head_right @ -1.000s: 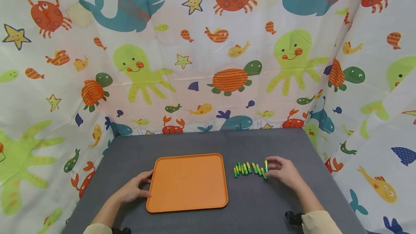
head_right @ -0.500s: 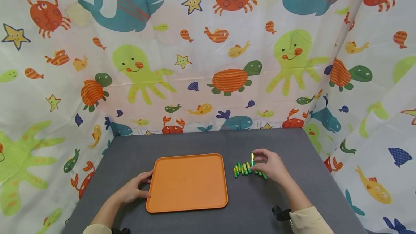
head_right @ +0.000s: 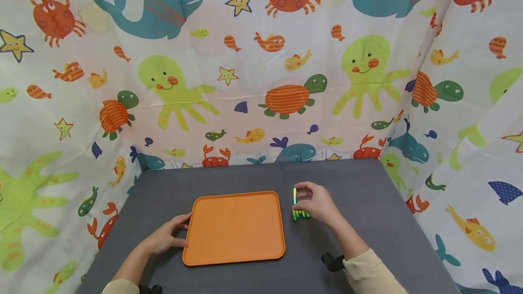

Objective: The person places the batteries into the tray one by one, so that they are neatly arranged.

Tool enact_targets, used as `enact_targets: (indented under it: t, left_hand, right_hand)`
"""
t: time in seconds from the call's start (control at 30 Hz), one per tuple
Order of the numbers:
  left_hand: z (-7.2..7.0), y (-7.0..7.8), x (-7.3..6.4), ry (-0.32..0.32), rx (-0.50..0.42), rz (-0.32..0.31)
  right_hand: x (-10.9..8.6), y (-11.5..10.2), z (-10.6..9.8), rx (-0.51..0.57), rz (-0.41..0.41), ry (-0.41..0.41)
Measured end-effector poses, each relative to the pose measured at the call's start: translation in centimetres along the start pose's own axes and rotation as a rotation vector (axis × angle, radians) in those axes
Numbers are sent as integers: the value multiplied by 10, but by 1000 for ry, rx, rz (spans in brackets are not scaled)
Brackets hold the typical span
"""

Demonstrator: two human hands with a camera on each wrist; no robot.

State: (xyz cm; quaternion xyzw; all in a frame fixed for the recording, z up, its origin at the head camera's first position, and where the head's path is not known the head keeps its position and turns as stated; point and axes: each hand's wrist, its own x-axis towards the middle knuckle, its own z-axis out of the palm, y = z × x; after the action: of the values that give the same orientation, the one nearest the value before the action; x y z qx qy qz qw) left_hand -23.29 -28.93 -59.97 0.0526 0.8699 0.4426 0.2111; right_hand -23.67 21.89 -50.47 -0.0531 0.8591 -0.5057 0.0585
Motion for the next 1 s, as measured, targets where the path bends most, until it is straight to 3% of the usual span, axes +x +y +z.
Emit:
enact_targets:
  t: [0.57, 1.0]
  left_hand:
    - [-2, -4, -1, -23, -21, 11]
    - [-3, -10, 2, -38, -13, 27]
  right_hand:
    - [22, -22, 42, 31, 4, -10]
    - [25, -38, 58, 48, -7, -36]
